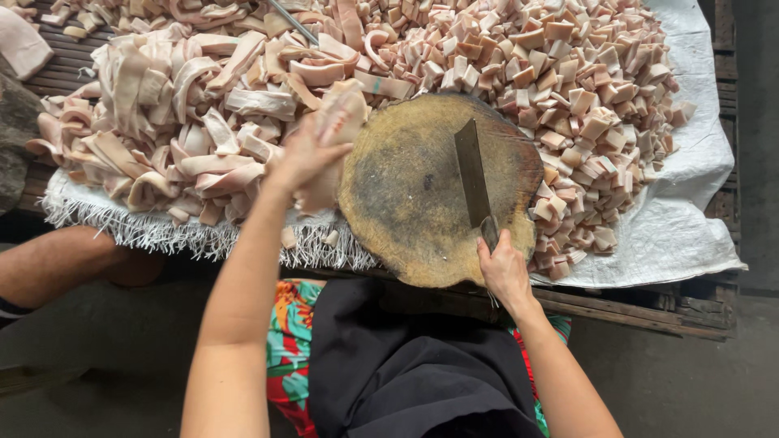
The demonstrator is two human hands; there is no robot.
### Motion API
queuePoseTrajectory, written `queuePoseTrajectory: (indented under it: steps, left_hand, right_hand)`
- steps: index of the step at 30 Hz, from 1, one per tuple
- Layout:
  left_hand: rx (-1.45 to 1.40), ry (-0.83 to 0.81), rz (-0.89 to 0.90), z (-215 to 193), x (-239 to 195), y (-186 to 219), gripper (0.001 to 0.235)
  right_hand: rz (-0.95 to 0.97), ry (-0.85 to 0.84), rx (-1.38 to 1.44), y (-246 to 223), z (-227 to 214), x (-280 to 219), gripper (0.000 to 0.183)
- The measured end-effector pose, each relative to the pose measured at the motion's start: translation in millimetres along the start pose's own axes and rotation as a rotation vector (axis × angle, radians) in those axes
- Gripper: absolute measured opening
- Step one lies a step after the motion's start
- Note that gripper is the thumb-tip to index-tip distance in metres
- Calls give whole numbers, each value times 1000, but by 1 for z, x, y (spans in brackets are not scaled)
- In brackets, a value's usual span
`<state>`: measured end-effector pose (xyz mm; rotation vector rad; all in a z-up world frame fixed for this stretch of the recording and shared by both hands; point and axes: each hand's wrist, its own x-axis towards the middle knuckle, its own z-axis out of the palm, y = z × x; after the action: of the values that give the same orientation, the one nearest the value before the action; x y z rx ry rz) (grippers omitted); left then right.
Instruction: The person cuts long strips of meat into smaller bite-sized cubes on a wooden chopping block using a large knife.
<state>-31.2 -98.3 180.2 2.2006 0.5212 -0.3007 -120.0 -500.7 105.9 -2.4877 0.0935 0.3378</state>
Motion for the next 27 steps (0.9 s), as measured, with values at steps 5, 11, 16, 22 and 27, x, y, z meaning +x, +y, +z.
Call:
queuePoseTrajectory:
  steps: [5,11,16,22,27]
  left_hand:
    - [451,-94,67,96,-16,0,107]
    - [313,-70,26,109,17,-45,98]
    - [218,75,442,104,13,-89,84]
    - [587,171,376,135,28,-102,32]
    - [-72,42,157,82,32,-82,21]
  right_hand:
    - [72,-76,206,-7,-22,-4,39]
    - [114,-63,304,-22,-66,-35,36]
    - [115,8,248,-17,-68,-49,38]
    - [197,-3,225,-4,-44,-45,40]
    - [234,-35,271,-4,-50,-38,40]
